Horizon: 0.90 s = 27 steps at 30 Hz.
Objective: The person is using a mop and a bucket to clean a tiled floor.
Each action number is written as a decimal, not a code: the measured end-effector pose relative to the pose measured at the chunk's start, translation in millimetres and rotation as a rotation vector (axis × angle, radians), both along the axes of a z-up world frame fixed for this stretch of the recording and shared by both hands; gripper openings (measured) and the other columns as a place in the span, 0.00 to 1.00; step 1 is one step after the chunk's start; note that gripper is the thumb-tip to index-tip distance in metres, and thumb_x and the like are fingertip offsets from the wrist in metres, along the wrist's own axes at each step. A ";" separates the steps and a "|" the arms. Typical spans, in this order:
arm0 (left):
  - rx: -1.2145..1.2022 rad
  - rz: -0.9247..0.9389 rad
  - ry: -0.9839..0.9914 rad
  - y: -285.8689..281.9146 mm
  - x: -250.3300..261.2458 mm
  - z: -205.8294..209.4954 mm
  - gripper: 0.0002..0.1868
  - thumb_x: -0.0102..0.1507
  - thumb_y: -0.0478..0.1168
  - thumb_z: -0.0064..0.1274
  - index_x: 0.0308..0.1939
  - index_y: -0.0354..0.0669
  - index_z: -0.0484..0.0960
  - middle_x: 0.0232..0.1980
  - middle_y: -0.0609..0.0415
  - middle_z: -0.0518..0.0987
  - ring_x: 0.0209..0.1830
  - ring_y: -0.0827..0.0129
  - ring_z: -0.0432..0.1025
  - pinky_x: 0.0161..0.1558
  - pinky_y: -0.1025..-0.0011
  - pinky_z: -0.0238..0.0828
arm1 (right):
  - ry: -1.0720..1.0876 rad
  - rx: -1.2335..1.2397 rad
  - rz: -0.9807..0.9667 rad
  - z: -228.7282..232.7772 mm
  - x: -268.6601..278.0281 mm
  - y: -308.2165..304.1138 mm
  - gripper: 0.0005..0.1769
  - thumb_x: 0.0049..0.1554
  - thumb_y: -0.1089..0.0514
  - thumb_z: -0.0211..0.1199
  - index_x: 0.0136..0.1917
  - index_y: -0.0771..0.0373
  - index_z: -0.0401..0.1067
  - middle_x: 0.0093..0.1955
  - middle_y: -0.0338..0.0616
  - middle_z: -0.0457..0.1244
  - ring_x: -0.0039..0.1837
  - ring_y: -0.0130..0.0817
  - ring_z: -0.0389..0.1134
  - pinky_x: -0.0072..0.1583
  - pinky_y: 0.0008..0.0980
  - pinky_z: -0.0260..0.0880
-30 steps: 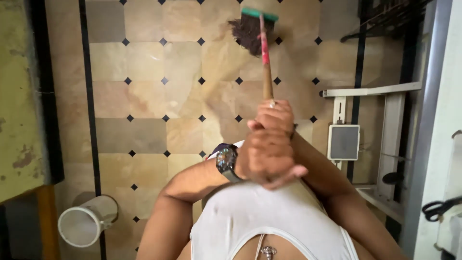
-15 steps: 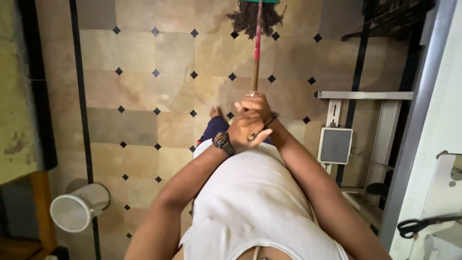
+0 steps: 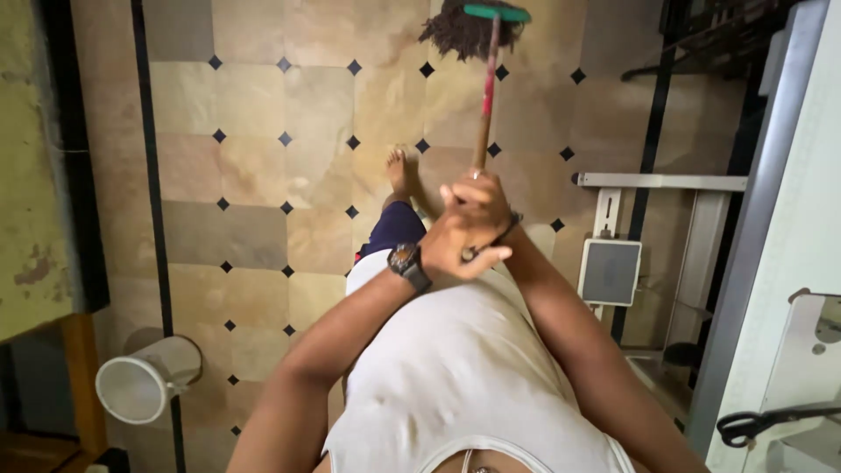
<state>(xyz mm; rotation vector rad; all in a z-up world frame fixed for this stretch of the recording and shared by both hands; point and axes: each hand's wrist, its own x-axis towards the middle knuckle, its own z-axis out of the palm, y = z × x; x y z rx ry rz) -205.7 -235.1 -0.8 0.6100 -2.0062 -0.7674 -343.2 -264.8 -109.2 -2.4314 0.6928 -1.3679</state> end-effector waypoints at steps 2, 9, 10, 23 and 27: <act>0.104 -0.035 -0.058 3.0 5.9 -24.5 0.15 0.63 0.41 0.57 0.24 0.38 0.75 0.27 0.49 0.72 0.31 0.57 0.69 0.41 0.54 0.60 | -0.006 -0.026 -0.038 -2.4 6.8 -5.5 0.10 0.61 0.65 0.65 0.41 0.60 0.65 0.33 0.38 0.54 0.34 0.39 0.60 0.42 0.46 0.63; 0.268 0.097 0.116 -51.6 14.4 -68.5 0.12 0.68 0.33 0.49 0.29 0.36 0.75 0.30 0.47 0.73 0.31 0.56 0.69 0.38 0.63 0.64 | 0.034 -0.060 -0.039 -37.3 19.7 -91.6 0.17 0.60 0.66 0.66 0.36 0.60 0.61 0.31 0.39 0.53 0.32 0.41 0.58 0.37 0.44 0.55; 0.267 0.098 0.120 -59.2 16.2 -70.8 0.12 0.68 0.33 0.49 0.29 0.36 0.75 0.30 0.47 0.73 0.31 0.56 0.69 0.38 0.63 0.64 | 0.038 -0.060 -0.038 -36.4 21.6 -96.4 0.17 0.60 0.66 0.66 0.36 0.60 0.61 0.31 0.39 0.53 0.32 0.41 0.58 0.37 0.44 0.55; 0.276 -0.043 0.181 -150.7 49.0 -48.3 0.14 0.64 0.31 0.48 0.22 0.36 0.69 0.25 0.47 0.68 0.28 0.54 0.66 0.37 0.59 0.62 | 0.006 0.249 -0.111 -7.9 51.6 -164.1 0.22 0.54 0.66 0.65 0.27 0.60 0.55 0.26 0.43 0.51 0.29 0.44 0.57 0.37 0.42 0.57; 0.281 -0.049 0.210 -212.5 59.4 -78.5 0.15 0.65 0.30 0.48 0.22 0.36 0.69 0.25 0.47 0.69 0.28 0.55 0.66 0.37 0.59 0.63 | 0.097 0.218 -0.156 -17.0 61.2 -226.1 0.24 0.53 0.68 0.65 0.25 0.60 0.53 0.23 0.43 0.50 0.27 0.43 0.55 0.34 0.42 0.55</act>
